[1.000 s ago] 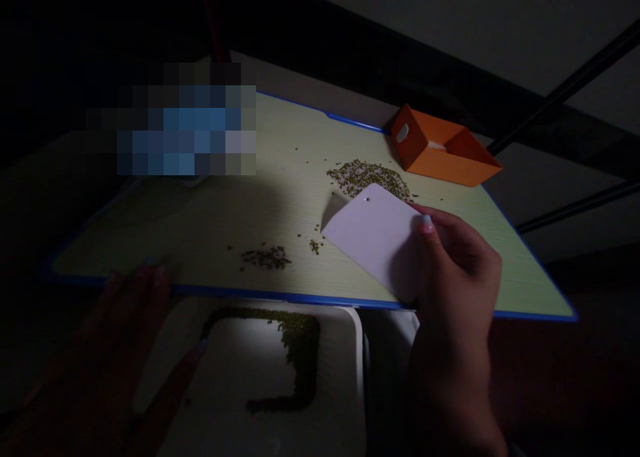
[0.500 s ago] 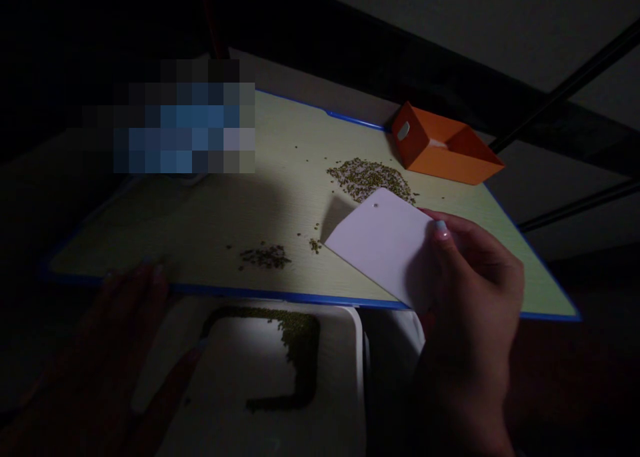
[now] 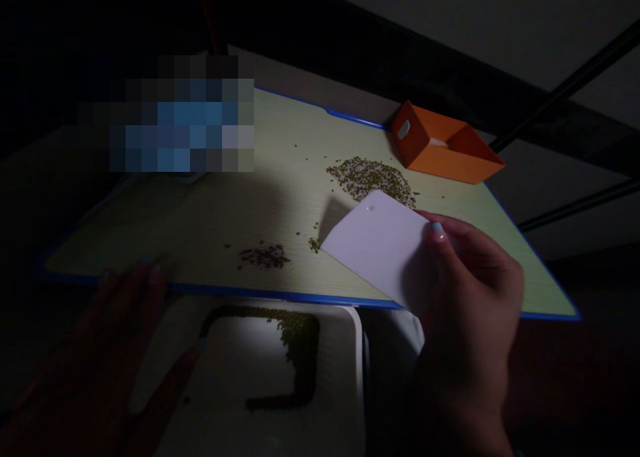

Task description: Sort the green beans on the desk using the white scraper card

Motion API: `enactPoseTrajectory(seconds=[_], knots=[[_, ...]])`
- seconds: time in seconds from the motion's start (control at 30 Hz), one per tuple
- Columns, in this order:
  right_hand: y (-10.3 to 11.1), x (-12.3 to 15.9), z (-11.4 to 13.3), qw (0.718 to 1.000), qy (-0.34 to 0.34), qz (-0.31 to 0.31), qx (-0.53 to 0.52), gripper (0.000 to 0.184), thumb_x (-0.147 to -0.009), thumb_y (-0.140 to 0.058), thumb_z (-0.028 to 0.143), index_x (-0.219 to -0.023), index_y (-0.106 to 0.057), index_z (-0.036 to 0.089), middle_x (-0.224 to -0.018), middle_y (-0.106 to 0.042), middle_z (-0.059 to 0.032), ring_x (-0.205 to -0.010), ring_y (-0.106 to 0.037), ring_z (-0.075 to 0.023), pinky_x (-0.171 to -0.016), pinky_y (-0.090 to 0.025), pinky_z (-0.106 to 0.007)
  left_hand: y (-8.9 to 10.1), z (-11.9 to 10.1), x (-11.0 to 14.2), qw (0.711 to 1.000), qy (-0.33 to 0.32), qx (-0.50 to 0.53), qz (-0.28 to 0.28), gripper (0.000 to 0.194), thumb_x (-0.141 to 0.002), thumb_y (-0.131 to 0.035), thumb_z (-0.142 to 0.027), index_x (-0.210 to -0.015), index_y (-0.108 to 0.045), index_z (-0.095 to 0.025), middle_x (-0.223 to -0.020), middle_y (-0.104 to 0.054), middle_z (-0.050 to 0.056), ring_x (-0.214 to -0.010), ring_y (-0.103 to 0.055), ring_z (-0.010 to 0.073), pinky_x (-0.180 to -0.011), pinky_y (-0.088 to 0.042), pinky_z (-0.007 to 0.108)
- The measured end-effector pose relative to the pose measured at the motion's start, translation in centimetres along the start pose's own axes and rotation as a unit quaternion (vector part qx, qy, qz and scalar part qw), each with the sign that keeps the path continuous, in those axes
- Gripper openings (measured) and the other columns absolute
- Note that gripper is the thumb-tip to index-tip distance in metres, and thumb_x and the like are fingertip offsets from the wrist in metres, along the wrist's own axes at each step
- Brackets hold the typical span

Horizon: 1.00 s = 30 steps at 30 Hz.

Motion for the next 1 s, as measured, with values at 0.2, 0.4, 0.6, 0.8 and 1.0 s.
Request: enactPoseTrajectory(seconds=[0.2, 0.4, 0.6, 0.8, 1.0], knots=[[0.1, -0.1, -0.4, 1.0, -0.026, 0.005, -0.002, 0.014, -0.09, -0.079, 0.038, -0.101, -0.083, 0.031, -0.1, -0.082, -0.0012, -0.091, -0.075, -0.021, -0.076, -0.057, -0.034, -0.2, 0.2, 0.0, 1.0, 0.011, 0.014, 0.01, 0.081, -0.088, -0.046, -0.043, -0.161, -0.01, -0.036, -0.177, -0.013, -0.013, -0.162, -0.025, 0.0311, -0.136, -0.025, 0.059], [-0.1, -0.3, -0.7, 1.0, -0.007, -0.008, -0.003, 0.017, -0.089, -0.079, 0.038, -0.104, -0.083, 0.031, -0.102, -0.082, -0.0014, -0.093, -0.075, -0.0204, -0.081, -0.057, -0.036, -0.2, 0.3, 0.2, 1.0, 0.023, 0.015, 0.011, 0.081, -0.088, -0.044, -0.045, -0.161, -0.01, -0.036, -0.177, -0.014, -0.012, -0.162, -0.024, 0.0301, -0.136, -0.026, 0.059], [-0.9, -0.5, -0.6, 1.0, 0.004, 0.005, 0.003, 0.019, -0.09, -0.078, 0.041, -0.104, -0.083, 0.029, -0.103, -0.082, -0.0023, -0.091, -0.075, -0.0206, -0.079, -0.057, -0.035, -0.5, 0.6, 0.1, 1.0, 0.025, 0.012, 0.007, 0.081, -0.087, -0.043, -0.044, -0.16, -0.01, -0.037, -0.177, -0.013, -0.014, -0.162, -0.024, 0.0296, -0.136, -0.024, 0.058], [-1.9, -0.9, -0.1, 0.999, 0.031, 0.029, 0.003, 0.015, -0.092, -0.075, 0.035, -0.103, -0.083, 0.029, -0.107, -0.082, -0.0016, -0.096, -0.074, -0.019, -0.085, -0.056, -0.035, -0.4, 0.6, 0.3, 0.999, 0.032, 0.016, 0.01, 0.081, -0.087, -0.043, -0.045, -0.16, -0.01, -0.037, -0.177, -0.014, -0.013, -0.162, -0.025, 0.0312, -0.136, -0.025, 0.061], [-2.2, -1.0, -0.4, 0.999, 0.019, 0.047, 0.0, 0.016, -0.091, -0.076, 0.037, -0.103, -0.083, 0.029, -0.106, -0.082, -0.002, -0.092, -0.074, -0.0184, -0.08, -0.057, -0.033, -0.3, 0.5, 0.1, 0.999, 0.035, 0.017, 0.021, 0.084, -0.085, -0.046, -0.043, -0.16, -0.009, -0.038, -0.177, -0.013, -0.011, -0.162, -0.021, 0.034, -0.134, -0.026, 0.065]])
Point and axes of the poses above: each hand's wrist, its own x-axis away from the middle knuckle, its own y-axis out of the back of the hand, z = x × y, the point moved 9 cm from there along -x, towards the middle knuckle
